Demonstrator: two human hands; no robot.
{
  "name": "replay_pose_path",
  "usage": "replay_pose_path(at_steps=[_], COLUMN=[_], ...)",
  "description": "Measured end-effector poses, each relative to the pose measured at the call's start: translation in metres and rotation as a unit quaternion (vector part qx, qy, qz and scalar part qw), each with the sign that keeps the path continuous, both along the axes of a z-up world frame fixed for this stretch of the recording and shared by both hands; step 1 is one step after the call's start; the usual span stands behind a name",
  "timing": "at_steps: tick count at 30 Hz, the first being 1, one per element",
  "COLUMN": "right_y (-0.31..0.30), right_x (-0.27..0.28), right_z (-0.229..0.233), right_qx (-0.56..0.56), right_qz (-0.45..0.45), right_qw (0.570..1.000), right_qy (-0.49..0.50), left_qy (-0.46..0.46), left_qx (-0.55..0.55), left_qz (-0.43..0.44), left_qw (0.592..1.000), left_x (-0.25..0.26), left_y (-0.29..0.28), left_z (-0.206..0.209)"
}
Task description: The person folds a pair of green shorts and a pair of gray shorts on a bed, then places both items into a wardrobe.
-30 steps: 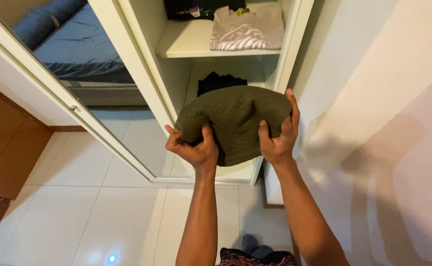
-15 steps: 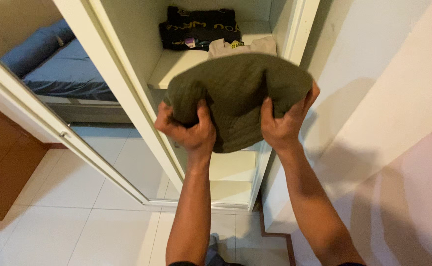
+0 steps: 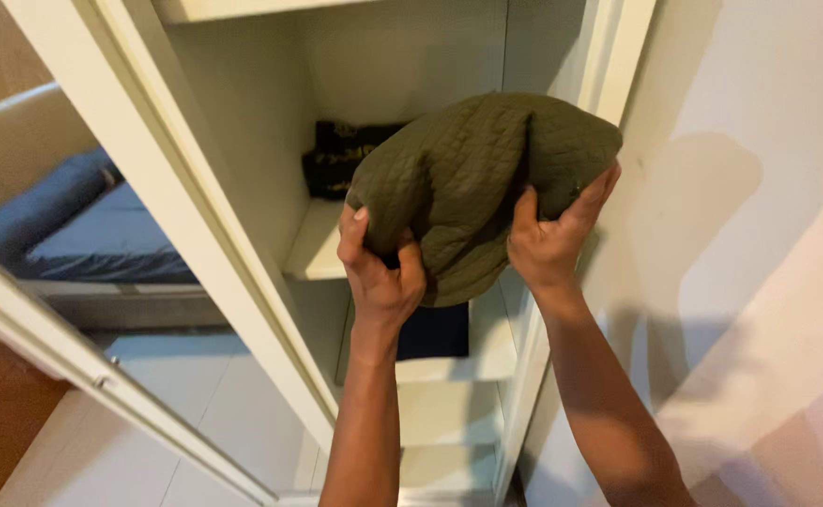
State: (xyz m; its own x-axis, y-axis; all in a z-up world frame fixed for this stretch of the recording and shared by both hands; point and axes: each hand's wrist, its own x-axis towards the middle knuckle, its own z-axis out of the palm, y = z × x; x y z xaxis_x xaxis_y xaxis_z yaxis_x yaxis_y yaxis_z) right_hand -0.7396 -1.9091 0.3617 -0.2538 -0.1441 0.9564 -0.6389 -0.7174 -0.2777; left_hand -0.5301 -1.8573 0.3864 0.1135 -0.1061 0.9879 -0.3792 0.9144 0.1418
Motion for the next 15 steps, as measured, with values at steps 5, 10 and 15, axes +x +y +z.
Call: replay_pose_path(at_steps=[5, 10, 15], right_y=[-0.028, -0.039, -0.032], right_x=[-0.001, 0.001, 0.009], right_z=[0.019, 0.053, 0.118], right_qx=[0.011, -0.1, -0.179], right_qz=[-0.004, 0.033, 0.042], right_qw=[1.0, 0.994, 0.98], right_qy=[-0.025, -0.009, 0.071], left_qy=[0.026, 0.111, 0.191], left_qx=[-0.075, -0.105, -0.103], left_qz=[0.016, 0.007, -0.042], left_qw=[0.997, 0.988, 0.975], left_x=[0.002, 0.003, 0.003], left_y=[-0.04, -0.077, -0.105], left_z=[0.014, 0.029, 0.076])
